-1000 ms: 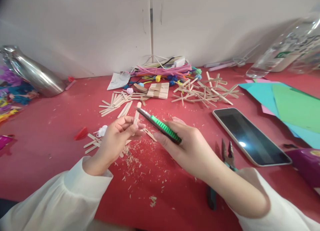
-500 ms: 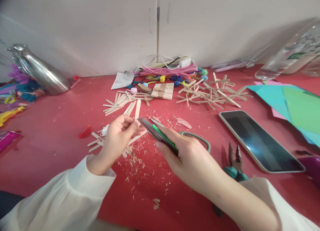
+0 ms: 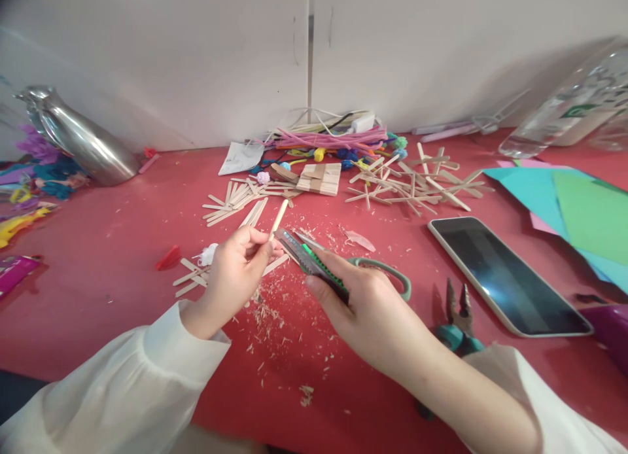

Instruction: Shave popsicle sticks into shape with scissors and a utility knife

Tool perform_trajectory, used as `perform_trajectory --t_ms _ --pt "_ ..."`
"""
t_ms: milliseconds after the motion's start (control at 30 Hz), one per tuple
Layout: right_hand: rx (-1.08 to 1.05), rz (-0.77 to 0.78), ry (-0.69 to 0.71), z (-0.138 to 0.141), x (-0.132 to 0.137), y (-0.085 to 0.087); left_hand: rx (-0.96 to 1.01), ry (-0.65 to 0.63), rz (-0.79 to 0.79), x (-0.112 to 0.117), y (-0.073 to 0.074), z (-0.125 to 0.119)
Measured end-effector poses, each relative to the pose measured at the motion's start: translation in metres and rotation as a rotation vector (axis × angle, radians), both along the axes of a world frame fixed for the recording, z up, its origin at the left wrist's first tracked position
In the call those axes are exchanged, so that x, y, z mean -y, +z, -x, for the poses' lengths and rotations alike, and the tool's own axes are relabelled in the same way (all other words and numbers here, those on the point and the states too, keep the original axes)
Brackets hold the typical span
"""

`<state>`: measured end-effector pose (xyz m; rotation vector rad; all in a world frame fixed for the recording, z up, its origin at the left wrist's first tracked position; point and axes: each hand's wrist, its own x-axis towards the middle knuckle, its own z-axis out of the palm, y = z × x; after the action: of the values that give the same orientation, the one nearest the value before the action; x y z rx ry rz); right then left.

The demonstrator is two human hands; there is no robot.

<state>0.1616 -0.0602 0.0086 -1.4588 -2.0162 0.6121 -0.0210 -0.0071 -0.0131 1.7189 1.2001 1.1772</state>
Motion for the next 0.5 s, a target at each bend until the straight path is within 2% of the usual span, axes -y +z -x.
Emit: perform_trajectory --t_ms 100,167,367,500 --pt "0.037 -0.079 -0.014 0.001 0.000 0.000 -0.008 -0.011 0.013 -0.001 0.002 0.001" --pt "0.016 -0.064 -0.011 0.002 0.000 0.001 0.009 -0.021 0.025 -0.001 0.002 0.002" --pt "-0.319 0.415 0.018 0.001 -0.005 0.008 0.140 -0.046 0.077 0.000 0.006 0.000" --pt "-0.391 0.471 0.061 -0.001 -0.009 0.009 0.311 -0.073 0.284 0.000 0.015 -0.002"
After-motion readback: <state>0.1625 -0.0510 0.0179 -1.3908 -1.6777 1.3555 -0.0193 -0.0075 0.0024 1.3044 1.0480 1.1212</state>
